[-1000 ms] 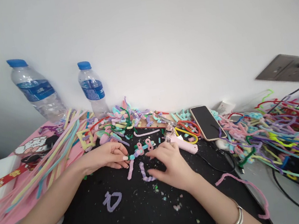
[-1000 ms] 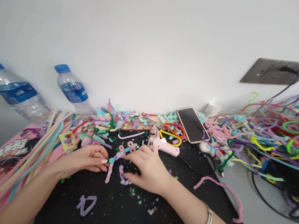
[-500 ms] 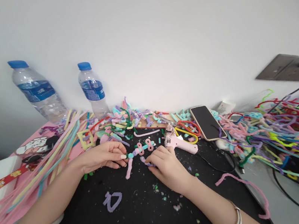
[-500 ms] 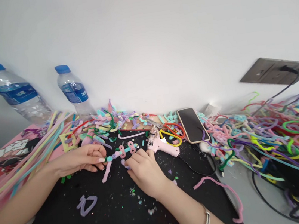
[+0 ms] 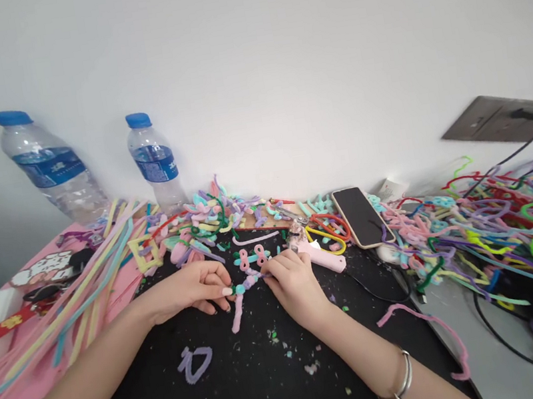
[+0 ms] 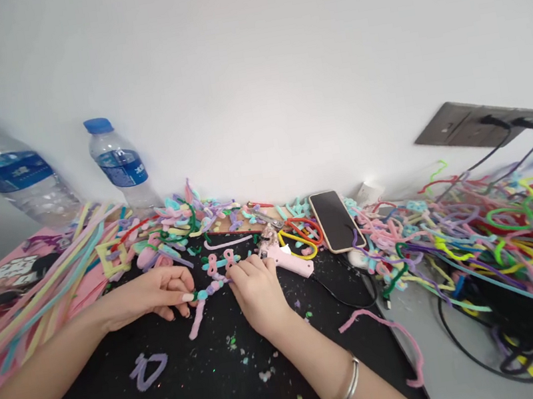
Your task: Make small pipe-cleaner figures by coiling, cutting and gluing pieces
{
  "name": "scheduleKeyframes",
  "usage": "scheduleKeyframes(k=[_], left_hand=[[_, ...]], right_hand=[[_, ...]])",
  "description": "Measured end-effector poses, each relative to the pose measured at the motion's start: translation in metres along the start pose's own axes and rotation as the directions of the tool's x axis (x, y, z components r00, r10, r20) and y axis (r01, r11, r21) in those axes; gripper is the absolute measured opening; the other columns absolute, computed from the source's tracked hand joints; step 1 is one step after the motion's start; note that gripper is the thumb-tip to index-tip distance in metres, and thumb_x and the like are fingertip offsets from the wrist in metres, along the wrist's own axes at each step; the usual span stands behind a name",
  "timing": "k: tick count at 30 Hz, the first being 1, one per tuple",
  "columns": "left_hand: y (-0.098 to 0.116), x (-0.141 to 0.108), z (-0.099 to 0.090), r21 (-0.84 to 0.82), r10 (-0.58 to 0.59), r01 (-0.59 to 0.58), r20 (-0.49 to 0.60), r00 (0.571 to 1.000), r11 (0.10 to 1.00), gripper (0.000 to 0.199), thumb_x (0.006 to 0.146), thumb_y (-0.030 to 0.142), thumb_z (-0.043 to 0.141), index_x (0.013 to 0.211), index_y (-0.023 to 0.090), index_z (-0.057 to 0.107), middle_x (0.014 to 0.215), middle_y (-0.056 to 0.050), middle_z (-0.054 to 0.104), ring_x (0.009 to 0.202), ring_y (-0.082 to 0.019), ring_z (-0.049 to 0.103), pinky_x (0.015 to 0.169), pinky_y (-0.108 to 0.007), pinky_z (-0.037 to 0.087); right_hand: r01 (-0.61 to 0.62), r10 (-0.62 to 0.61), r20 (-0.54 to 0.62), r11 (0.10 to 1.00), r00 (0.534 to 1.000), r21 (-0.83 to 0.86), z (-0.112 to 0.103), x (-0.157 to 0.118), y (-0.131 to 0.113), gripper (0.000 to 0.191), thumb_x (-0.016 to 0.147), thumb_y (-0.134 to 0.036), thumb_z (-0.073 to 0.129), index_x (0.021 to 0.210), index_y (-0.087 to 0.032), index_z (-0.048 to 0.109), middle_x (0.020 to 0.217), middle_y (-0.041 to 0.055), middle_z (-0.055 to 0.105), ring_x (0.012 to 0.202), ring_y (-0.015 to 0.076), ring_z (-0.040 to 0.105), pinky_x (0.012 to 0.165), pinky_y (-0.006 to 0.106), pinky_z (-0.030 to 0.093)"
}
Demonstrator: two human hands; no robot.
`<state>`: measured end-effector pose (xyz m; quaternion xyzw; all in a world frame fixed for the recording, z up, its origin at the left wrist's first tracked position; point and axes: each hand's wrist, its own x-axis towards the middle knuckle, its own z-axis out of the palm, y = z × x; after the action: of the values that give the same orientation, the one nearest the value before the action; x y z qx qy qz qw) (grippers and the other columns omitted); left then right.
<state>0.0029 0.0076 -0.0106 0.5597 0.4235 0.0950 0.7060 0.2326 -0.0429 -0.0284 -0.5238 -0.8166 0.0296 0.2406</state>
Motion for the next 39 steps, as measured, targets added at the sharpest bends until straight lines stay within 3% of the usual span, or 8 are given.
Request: scheduleKeyframes(k=[6,11,15,20,24,27,33,39], left_hand=[[0.001,0.0,0.008,0.049,0.021,-0.02,-0.035,0.999,0.999,0.024,0.074,0.037,0.066,0.082,0.018,0.053,0.07,0.001,0.066,0.071,-0.018,0.067,0.054,-0.019,0.047],[0.002,-0.001,0.008,0.086,-0.006,0.01,-0.048,0.999,0.996,0.027,0.073,0.039,0.066,0.082,0.018,0.051,0.074,-0.003,0.069,0.067,-0.019,0.067,0.054,-0.023,0.048],[0.004,-0.004,0.007,0.13,-0.012,0.019,-0.058,0.998,0.991,0.028,0.074,0.04,0.064,0.081,0.018,0.048,0.067,-0.001,0.068,0.059,-0.018,0.066,0.052,-0.023,0.046],[0.011,-0.008,0.009,0.126,-0.007,0.014,-0.056,0.998,0.992,0.028,0.079,0.043,0.058,0.076,0.02,0.043,0.064,-0.001,0.067,0.055,-0.017,0.064,0.049,-0.022,0.043],[0.013,-0.008,0.01,0.124,-0.021,0.026,-0.041,0.999,0.992,0.032,0.079,0.046,0.057,0.071,0.02,0.042,0.062,-0.002,0.067,0.053,-0.016,0.062,0.048,-0.021,0.042],[0.012,-0.006,0.009,0.12,-0.02,0.025,-0.044,0.999,0.992,0.032,0.077,0.046,0.06,0.07,0.02,0.041,0.062,0.0,0.066,0.052,-0.016,0.062,0.047,-0.021,0.041],[0.011,-0.005,0.008,0.097,-0.004,0.009,-0.059,0.998,0.995,0.032,0.071,0.041,0.066,0.073,0.021,0.041,0.061,0.0,0.065,0.051,-0.015,0.06,0.046,-0.02,0.04],[0.007,-0.004,0.007,0.09,0.001,0.002,-0.034,0.999,0.996,0.031,0.071,0.038,0.067,0.073,0.021,0.041,0.06,0.001,0.066,0.049,-0.014,0.059,0.045,-0.02,0.039]], right_hand=[[0.017,-0.014,-0.036,0.994,0.999,0.105,-0.008,-0.002,-0.001,0.007,0.088,-0.017,0.054,0.092,-0.021,0.06,0.094,0.002,0.067,0.092,0.0185,0.054,0.077,0.033,0.03],[0.045,-0.027,-0.122,0.989,0.992,0.141,-0.023,-0.002,0.005,0.011,0.089,-0.018,0.053,0.079,-0.02,0.059,0.102,0.0033,0.066,0.099,0.0199,0.054,0.086,0.037,0.033],[0.026,-0.003,-0.131,0.985,0.991,0.171,-0.044,0.001,0.01,0.013,0.087,-0.018,0.055,0.073,-0.019,0.057,0.101,0.005,0.066,0.103,0.022,0.054,0.089,0.04,0.037],[0.026,-0.013,-0.052,0.966,0.999,0.257,-0.084,-0.003,0.014,0.014,0.087,-0.014,0.051,0.078,-0.02,0.059,0.096,0.0051,0.066,0.093,0.0176,0.058,0.084,0.033,0.044],[-0.08,0.096,-0.068,0.973,0.993,0.217,-0.115,-0.017,0.026,0.014,0.086,-0.016,0.052,0.076,-0.02,0.06,0.092,0.0043,0.067,0.09,0.017,0.061,0.081,0.029,0.046],[-0.269,0.279,-0.095,0.957,0.956,0.106,-0.133,-0.029,0.041,0.011,0.084,-0.02,0.053,0.08,-0.02,0.063,0.087,0.0033,0.069,0.084,0.0182,0.064,0.075,0.028,0.047],[-0.458,0.459,0.037,0.888,0.887,-0.04,-0.151,-0.049,0.075,0.019,0.079,-0.027,0.05,0.081,-0.022,0.068,0.082,0.0024,0.072,0.075,0.0198,0.067,0.065,0.027,0.048],[-0.635,0.622,-0.13,0.759,0.772,-0.142,-0.162,-0.061,0.105,0.023,0.073,-0.031,0.05,0.078,-0.02,0.069,0.07,0.0035,0.071,0.062,0.0207,0.065,0.06,0.028,0.046]])
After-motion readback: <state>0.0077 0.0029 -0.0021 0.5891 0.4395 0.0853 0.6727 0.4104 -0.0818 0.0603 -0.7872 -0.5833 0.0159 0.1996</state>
